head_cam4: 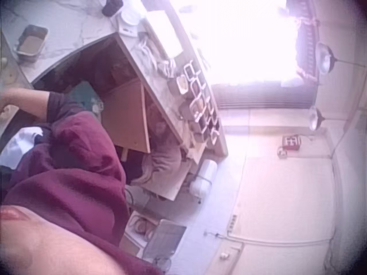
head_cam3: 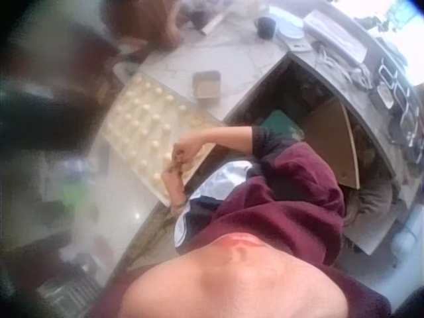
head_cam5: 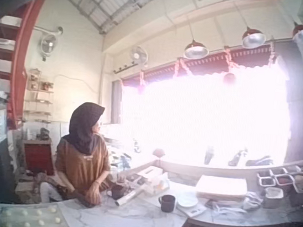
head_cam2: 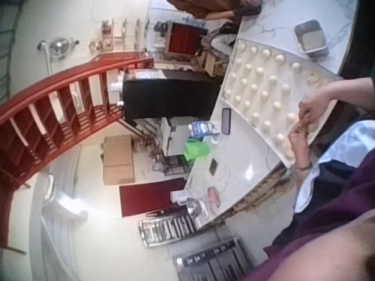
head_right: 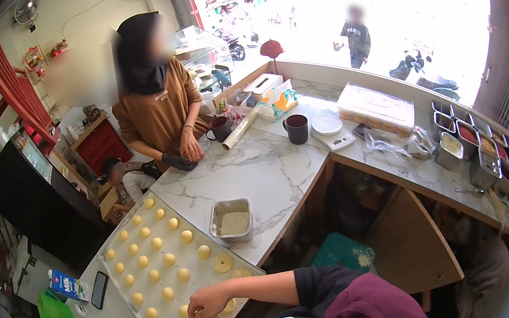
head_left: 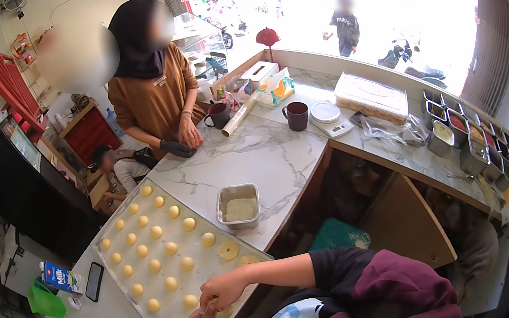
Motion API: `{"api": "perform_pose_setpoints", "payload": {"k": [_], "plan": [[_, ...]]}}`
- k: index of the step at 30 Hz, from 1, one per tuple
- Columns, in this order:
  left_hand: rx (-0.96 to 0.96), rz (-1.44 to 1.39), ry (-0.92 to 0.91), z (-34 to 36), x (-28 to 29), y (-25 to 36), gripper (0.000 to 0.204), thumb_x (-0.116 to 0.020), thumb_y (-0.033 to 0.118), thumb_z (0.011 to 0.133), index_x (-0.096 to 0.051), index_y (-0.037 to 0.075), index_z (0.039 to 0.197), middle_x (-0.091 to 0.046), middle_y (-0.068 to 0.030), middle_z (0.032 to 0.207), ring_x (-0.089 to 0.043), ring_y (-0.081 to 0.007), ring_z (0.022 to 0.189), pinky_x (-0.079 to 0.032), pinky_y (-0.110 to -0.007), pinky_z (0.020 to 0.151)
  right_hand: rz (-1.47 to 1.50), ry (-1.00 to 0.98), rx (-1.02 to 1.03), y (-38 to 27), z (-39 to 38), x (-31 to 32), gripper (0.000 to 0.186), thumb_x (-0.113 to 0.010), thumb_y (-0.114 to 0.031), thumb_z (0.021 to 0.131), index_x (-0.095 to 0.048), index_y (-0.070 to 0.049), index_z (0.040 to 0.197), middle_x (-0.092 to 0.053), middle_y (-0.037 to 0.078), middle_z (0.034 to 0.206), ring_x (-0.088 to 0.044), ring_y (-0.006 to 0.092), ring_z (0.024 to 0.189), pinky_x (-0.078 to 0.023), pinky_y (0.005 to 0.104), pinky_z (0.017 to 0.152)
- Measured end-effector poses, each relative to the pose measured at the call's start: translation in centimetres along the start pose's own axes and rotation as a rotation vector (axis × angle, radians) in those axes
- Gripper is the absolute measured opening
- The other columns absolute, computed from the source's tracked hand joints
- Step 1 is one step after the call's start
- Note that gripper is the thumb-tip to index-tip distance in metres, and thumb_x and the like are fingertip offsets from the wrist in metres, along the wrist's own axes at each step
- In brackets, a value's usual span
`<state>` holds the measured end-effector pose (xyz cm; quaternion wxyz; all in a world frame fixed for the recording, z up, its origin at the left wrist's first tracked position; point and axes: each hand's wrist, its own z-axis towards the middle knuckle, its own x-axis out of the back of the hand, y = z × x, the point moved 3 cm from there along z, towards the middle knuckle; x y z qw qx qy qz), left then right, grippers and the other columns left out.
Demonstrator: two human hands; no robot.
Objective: The person takes dough balls from a tray, presses a hole into the center of each one with their thumb, and places them back on the tray.
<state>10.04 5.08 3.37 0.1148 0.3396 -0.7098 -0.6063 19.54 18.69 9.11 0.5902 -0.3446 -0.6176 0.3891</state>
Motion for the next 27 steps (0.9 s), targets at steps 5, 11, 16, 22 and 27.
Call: {"api": "perform_pose_setpoints", "payload": {"k": [5, 11, 16, 22, 27], "plan": [[-0.002, 0.063, 0.001, -0.9, -1.7, 1.7, 0.018, -0.074, 0.007, 0.071, -0.064, -0.005, 0.081, -0.062, -0.0046, 0.068, -0.055, -0.0085, 0.056, -0.042, -0.019, 0.052, 0.004, -0.07, 0.007, 0.6, -0.1, -0.6, 0.031, -0.054, -0.017, 0.079, -0.062, -0.009, 0.108, -0.059, 0.012, 0.087, -0.055, 0.0268, 0.083, -0.043, 0.0358, 0.075], [0.002, 0.018, -0.013, -0.9, -1.5, 1.5, 0.021, -0.075, 0.009, 0.072, -0.065, -0.005, 0.083, -0.062, -0.0028, 0.069, -0.054, -0.0067, 0.057, -0.042, -0.019, 0.052, 0.049, -0.055, 0.01, -0.2, -0.8, -0.1, 0.034, -0.053, -0.014, 0.077, -0.061, -0.01, 0.11, -0.056, 0.014, 0.093, -0.053, 0.0281, 0.087, -0.042, 0.0353, 0.078], [-0.057, 0.148, 0.0, -1.2, -1.7, 1.2, 0.016, -0.071, 0.009, 0.076, -0.064, -0.003, 0.084, -0.064, -0.0069, 0.075, -0.059, -0.0118, 0.062, -0.048, -0.022, 0.059, 0.015, -0.026, 0.064, 0.4, -1.2, -0.3, 0.035, -0.055, -0.012, 0.077, -0.06, -0.01, 0.112, -0.057, 0.012, 0.088, -0.054, 0.0246, 0.082, -0.043, 0.034, 0.076], [-0.063, -0.216, 0.06, -1.9, -2.6, 2.5, 0.019, -0.073, 0.008, 0.075, -0.065, -0.004, 0.087, -0.063, -0.0051, 0.07, -0.057, -0.0094, 0.06, -0.044, -0.02, 0.055, 0.216, 0.263, -0.018, -0.9, -1.7, 1.1, 0.038, -0.058, -0.013, 0.074, -0.06, -0.007, 0.112, -0.061, 0.012, 0.084, -0.055, 0.0228, 0.078, -0.044, 0.0342, 0.069], [-0.013, 0.025, 0.013, -1.9, -1.0, 1.0, 0.021, -0.074, 0.006, 0.073, -0.065, -0.005, 0.089, -0.063, -0.005, 0.071, -0.057, -0.0089, 0.062, -0.044, -0.019, 0.054, -0.032, -0.088, 0.087, -0.9, -1.0, 0.1, 0.037, -0.056, -0.011, 0.079, -0.059, -0.011, 0.116, -0.055, 0.011, 0.088, -0.051, 0.0213, 0.08, -0.043, 0.0305, 0.074]]}}
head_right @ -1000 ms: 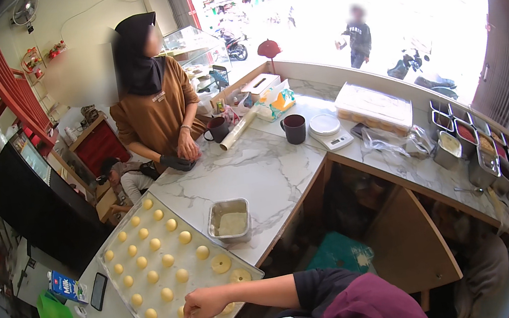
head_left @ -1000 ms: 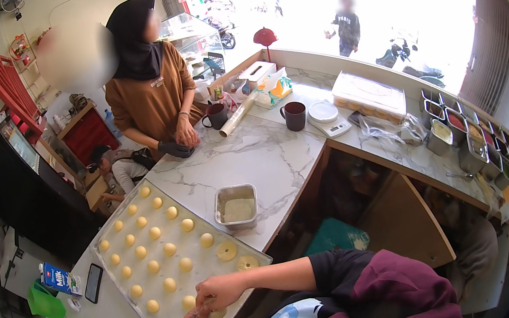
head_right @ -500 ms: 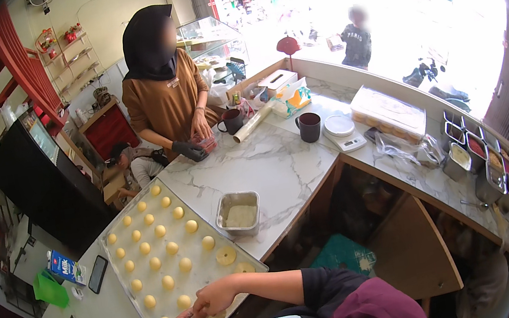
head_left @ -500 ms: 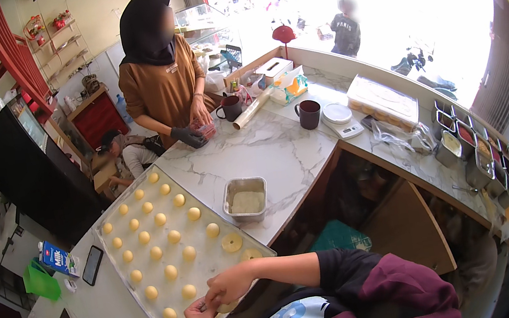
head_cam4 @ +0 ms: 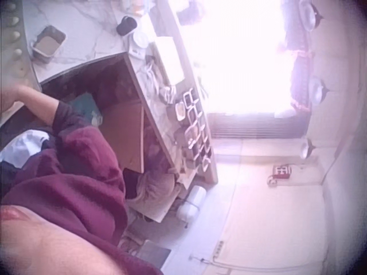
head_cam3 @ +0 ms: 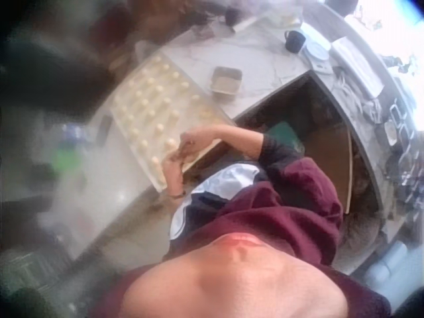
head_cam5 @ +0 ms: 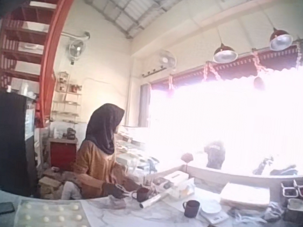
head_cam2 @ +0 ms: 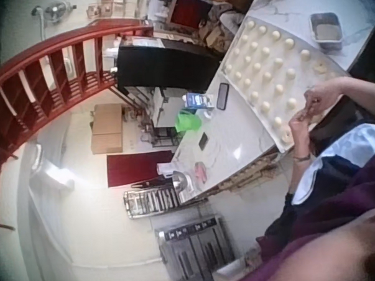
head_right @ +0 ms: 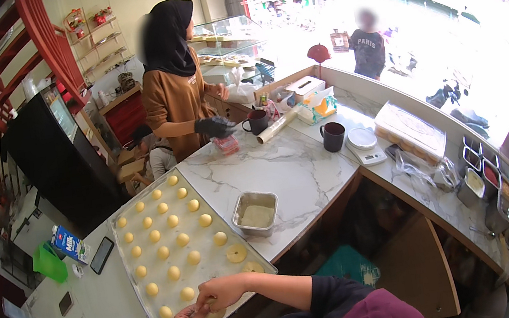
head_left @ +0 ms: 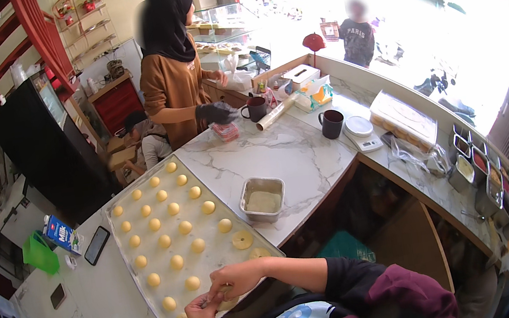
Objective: The person takes dough balls from a tray, presses a hole into the center of each one with their thumb, and places them back on the tray.
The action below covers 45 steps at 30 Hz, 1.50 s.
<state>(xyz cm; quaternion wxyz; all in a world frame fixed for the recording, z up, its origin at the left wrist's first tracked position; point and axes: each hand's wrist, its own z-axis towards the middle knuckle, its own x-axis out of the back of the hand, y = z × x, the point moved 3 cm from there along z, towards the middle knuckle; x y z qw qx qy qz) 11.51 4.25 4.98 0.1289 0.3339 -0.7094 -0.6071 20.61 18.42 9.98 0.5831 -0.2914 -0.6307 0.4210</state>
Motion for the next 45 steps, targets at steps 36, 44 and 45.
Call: {"api": "perform_pose_setpoints", "payload": {"k": [36, 44, 45], "plan": [[0.06, -0.444, 0.052, -0.5, -1.1, 2.1, 0.027, -0.063, 0.014, 0.084, -0.059, -0.005, 0.102, -0.066, -0.0119, 0.09, -0.064, -0.0179, 0.081, -0.051, -0.026, 0.073, 0.543, 0.479, -0.233, 1.5, -1.0, 0.1, 0.035, -0.062, -0.004, 0.082, -0.057, 0.0, 0.117, -0.063, 0.007, 0.098, -0.057, 0.0062, 0.087, -0.046, 0.0209, 0.072], [0.076, -0.416, 0.047, -0.1, -0.6, 1.2, 0.027, -0.068, 0.016, 0.081, -0.062, -0.003, 0.099, -0.066, -0.0094, 0.09, -0.064, -0.0154, 0.08, -0.052, -0.026, 0.074, 0.496, 0.42, -0.261, 0.5, -0.3, 0.4, 0.032, -0.063, -0.002, 0.081, -0.06, 0.001, 0.112, -0.063, 0.007, 0.1, -0.059, 0.0108, 0.09, -0.048, 0.0228, 0.078], [0.078, -0.412, 0.089, 0.0, -0.5, 1.1, 0.027, -0.068, 0.017, 0.081, -0.063, -0.003, 0.099, -0.066, -0.0093, 0.089, -0.064, -0.0153, 0.079, -0.052, -0.026, 0.073, 0.494, 0.419, -0.262, 0.6, -0.3, 0.5, 0.032, -0.063, -0.002, 0.081, -0.06, 0.001, 0.112, -0.063, 0.007, 0.1, -0.059, 0.0108, 0.09, -0.048, 0.0228, 0.078]]}}
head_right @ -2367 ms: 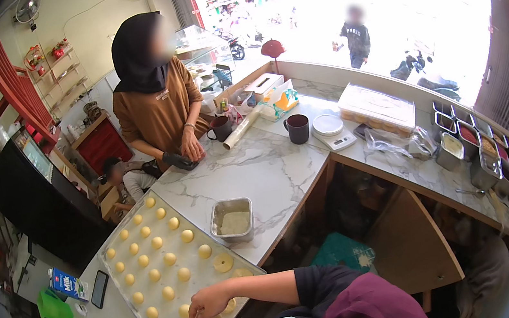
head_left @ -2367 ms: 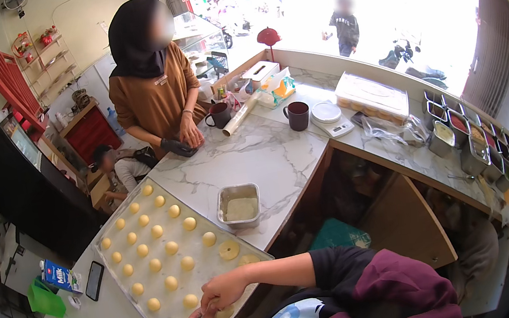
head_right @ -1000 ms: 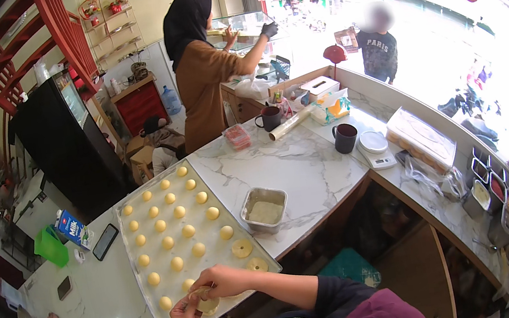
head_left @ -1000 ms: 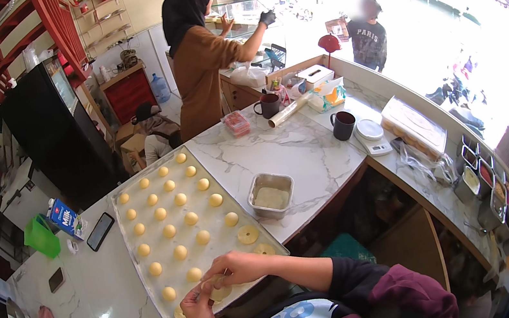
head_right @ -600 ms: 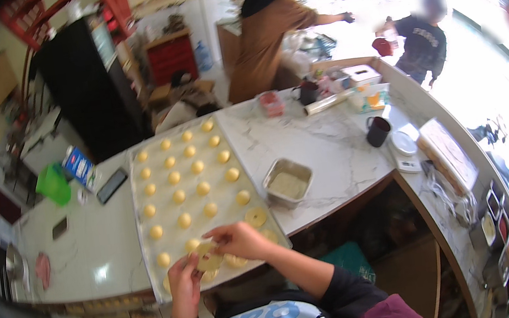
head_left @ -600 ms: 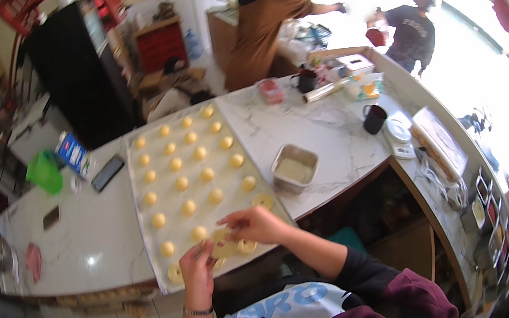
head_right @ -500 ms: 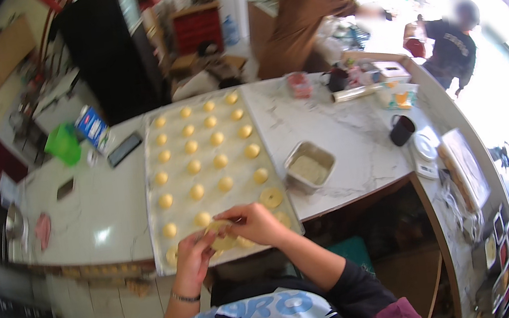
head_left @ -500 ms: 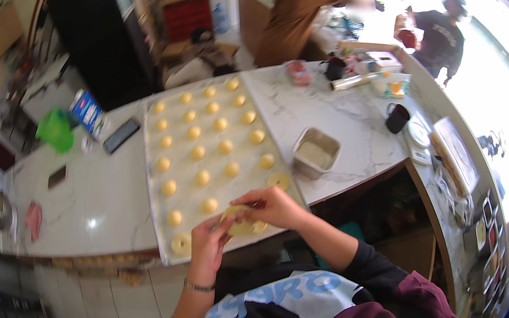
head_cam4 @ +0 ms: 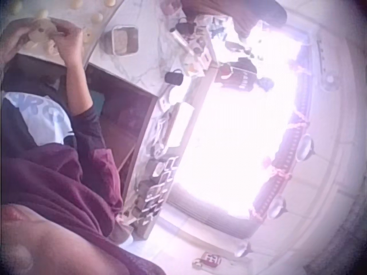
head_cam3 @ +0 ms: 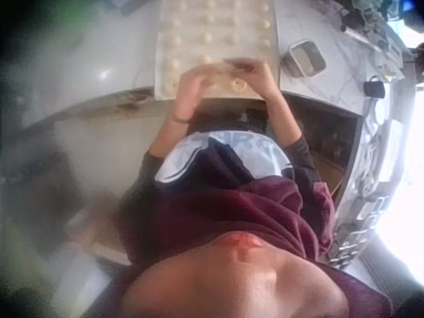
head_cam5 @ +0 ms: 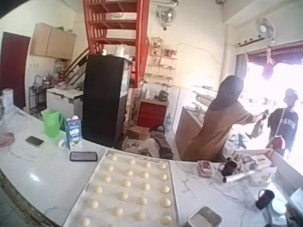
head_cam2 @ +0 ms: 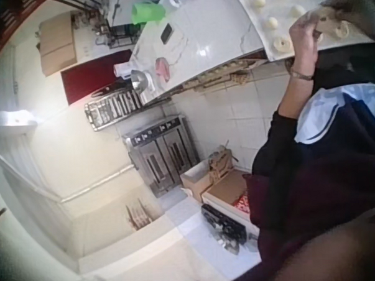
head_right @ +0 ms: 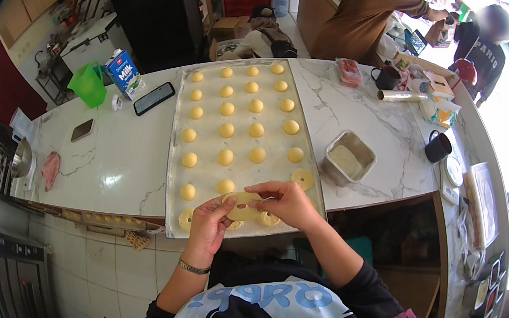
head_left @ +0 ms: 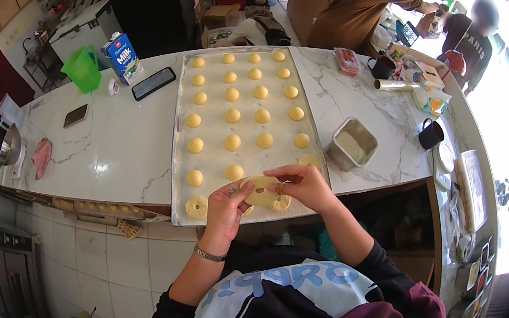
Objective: The person takes dough balls from a tray, presses a hole into the center of each one with their thumb, and places them back on the tray.
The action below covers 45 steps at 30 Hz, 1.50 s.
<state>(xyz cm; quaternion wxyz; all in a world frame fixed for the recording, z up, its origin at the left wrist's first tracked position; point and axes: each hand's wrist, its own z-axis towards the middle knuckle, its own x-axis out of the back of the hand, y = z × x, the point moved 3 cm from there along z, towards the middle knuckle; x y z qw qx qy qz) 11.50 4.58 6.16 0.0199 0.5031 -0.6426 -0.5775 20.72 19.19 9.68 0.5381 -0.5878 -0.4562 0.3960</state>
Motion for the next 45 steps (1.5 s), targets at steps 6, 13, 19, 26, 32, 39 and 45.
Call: {"api": "perform_pose_setpoints", "payload": {"k": [6, 13, 19, 26, 32, 39, 45], "plan": [[0.006, 0.109, -0.022, 0.4, 0.1, -0.6, 0.027, -0.069, 0.017, 0.08, -0.063, -0.003, 0.097, -0.066, -0.0077, 0.086, -0.064, -0.0138, 0.078, -0.052, -0.024, 0.072, -0.082, -0.038, 0.125, 0.4, 0.1, -0.5, 0.031, -0.064, -0.003, 0.081, -0.06, 0.002, 0.111, -0.065, 0.007, 0.099, -0.06, 0.0102, 0.089, -0.047, 0.0236, 0.077], [0.027, 0.068, -0.067, 0.1, -0.9, -0.1, 0.024, -0.068, 0.015, 0.081, -0.065, -0.003, 0.096, -0.066, -0.0057, 0.083, -0.062, -0.0102, 0.073, -0.05, -0.02, 0.065, -0.005, -0.007, 0.049, 0.2, 0.3, -0.1, 0.036, -0.061, 0.001, 0.08, -0.059, -0.004, 0.116, -0.057, 0.002, 0.098, -0.057, 0.0085, 0.087, -0.046, 0.0222, 0.074], [-0.076, 0.036, 0.038, 0.2, -1.0, 0.1, 0.022, -0.069, 0.014, 0.08, -0.065, -0.002, 0.096, -0.066, -0.0057, 0.083, -0.062, -0.0095, 0.071, -0.049, -0.019, 0.063, 0.041, 0.002, 0.063, 0.1, 0.4, 0.0, 0.043, -0.061, 0.001, 0.079, -0.055, -0.007, 0.121, -0.055, 0.003, 0.095, -0.051, 0.0077, 0.08, -0.044, 0.0212, 0.07], [-0.065, 0.286, -0.042, 0.1, -2.0, 0.3, 0.017, -0.072, 0.015, 0.077, -0.069, 0.002, 0.086, -0.064, -0.0012, 0.072, -0.055, -0.0036, 0.06, -0.04, -0.017, 0.052, -0.404, -0.279, 0.144, -1.3, 0.7, 0.2, 0.029, -0.055, 0.003, 0.083, -0.06, -0.006, 0.11, -0.051, 0.001, 0.09, -0.052, 0.0115, 0.093, -0.046, 0.0224, 0.076], [-0.082, 0.28, -0.013, 0.7, -1.3, -0.1, 0.019, -0.072, 0.016, 0.077, -0.068, 0.002, 0.088, -0.064, -0.0006, 0.073, -0.057, -0.0043, 0.062, -0.042, -0.016, 0.053, -0.117, -0.173, -0.005, -1.5, 0.8, 0.6, 0.03, -0.059, -0.001, 0.083, -0.058, -0.003, 0.113, -0.056, 0.003, 0.097, -0.056, 0.01, 0.09, -0.048, 0.0227, 0.075], [-0.077, 0.166, 0.027, 1.5, -0.4, -0.6, 0.026, -0.07, 0.02, 0.08, -0.066, -0.002, 0.094, -0.064, -0.0016, 0.074, -0.05, -0.0025, 0.056, -0.037, -0.015, 0.05, -0.238, -0.093, 0.144, -0.8, 1.0, 0.6, 0.038, -0.066, -0.006, 0.08, -0.056, -0.001, 0.116, -0.063, 0.004, 0.09, -0.058, 0.0085, 0.08, -0.048, 0.0231, 0.071], [0.064, 0.174, -0.022, 1.7, -0.3, -1.3, 0.023, -0.067, 0.021, 0.083, -0.066, 0.001, 0.096, -0.066, -0.0036, 0.083, -0.062, -0.0102, 0.071, -0.05, -0.022, 0.063, -0.003, -0.066, -0.039, 0.5, 1.3, 0.6, 0.048, -0.065, -0.004, 0.079, -0.049, 0.001, 0.124, -0.062, 0.007, 0.089, -0.058, 0.0116, 0.084, -0.048, 0.0261, 0.076]]}}
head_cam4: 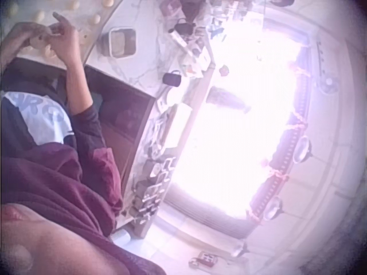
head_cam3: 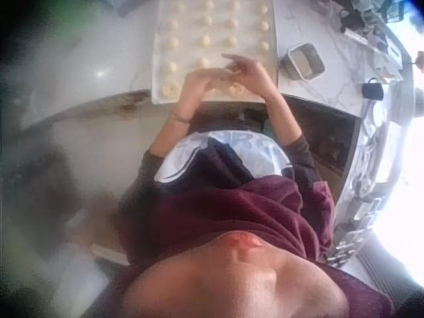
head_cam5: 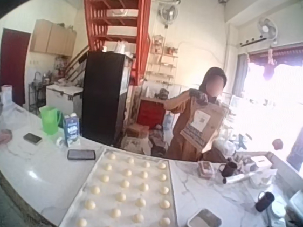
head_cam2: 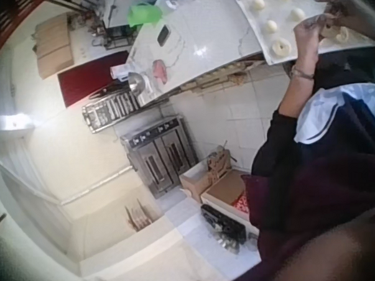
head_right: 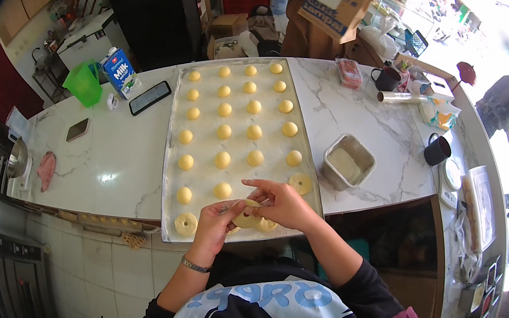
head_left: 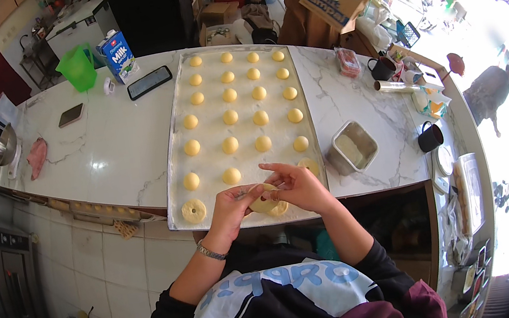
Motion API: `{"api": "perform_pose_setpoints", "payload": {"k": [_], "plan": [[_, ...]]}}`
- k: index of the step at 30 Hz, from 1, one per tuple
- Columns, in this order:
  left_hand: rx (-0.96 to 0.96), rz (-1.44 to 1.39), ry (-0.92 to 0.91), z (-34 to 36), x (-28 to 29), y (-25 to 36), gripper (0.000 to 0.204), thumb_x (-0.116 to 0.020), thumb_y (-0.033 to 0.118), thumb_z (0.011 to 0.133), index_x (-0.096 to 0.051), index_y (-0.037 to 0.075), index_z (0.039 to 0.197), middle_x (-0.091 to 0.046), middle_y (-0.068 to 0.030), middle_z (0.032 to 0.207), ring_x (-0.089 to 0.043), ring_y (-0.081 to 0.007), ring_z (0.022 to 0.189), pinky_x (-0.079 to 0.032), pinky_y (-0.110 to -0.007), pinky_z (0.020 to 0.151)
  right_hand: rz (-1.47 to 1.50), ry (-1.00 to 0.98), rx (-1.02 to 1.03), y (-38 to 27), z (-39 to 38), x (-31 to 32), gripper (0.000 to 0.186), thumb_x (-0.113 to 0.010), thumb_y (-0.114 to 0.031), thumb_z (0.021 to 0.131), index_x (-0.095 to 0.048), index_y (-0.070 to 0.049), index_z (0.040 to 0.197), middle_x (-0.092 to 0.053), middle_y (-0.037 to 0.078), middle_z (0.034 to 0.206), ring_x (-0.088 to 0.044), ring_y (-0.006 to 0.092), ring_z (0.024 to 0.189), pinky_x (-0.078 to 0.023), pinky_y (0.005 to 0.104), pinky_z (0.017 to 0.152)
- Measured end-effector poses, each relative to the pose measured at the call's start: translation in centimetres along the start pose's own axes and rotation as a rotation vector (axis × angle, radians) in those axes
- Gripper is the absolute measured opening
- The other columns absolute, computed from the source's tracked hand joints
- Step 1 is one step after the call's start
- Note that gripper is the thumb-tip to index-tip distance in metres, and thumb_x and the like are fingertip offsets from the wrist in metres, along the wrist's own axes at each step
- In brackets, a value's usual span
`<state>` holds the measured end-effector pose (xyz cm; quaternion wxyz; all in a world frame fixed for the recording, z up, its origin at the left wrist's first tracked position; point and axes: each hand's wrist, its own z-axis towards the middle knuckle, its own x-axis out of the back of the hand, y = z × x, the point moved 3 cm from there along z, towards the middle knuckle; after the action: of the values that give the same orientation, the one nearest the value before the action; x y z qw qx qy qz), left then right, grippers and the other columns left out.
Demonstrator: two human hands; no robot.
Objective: The person takes dough balls from a tray, presses a hole into the center of each one with their thumb, and places them back on the tray.
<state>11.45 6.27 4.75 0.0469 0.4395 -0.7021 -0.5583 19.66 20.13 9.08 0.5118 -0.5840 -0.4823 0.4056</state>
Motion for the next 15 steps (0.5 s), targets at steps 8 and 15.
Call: {"api": "perform_pose_setpoints", "payload": {"k": [8, 15], "plan": [[-0.157, -0.065, 0.076, -0.1, 0.6, -0.3, 0.039, -0.061, 0.023, 0.087, -0.054, -0.004, 0.114, -0.061, -0.0096, 0.105, -0.059, -0.0159, 0.097, -0.046, -0.025, 0.085, 0.198, 0.042, -0.173, 4.4, 2.5, 2.6, 0.039, -0.063, 0.0, 0.077, -0.056, 0.006, 0.115, -0.063, 0.006, 0.098, -0.058, 0.0113, 0.085, -0.047, 0.0243, 0.078], [-0.216, -0.216, 0.194, -1.6, 3.3, 0.5, 0.035, -0.054, 0.019, 0.09, -0.051, -0.003, 0.117, -0.058, -0.0141, 0.114, -0.055, -0.0242, 0.109, -0.04, -0.035, 0.097, -0.215, 0.05, -0.182, 7.6, 5.8, 6.2, 0.033, -0.064, -0.002, 0.074, -0.062, 0.002, 0.106, -0.066, 0.01, 0.093, -0.061, 0.0145, 0.085, -0.048, 0.0281, 0.076]]}}
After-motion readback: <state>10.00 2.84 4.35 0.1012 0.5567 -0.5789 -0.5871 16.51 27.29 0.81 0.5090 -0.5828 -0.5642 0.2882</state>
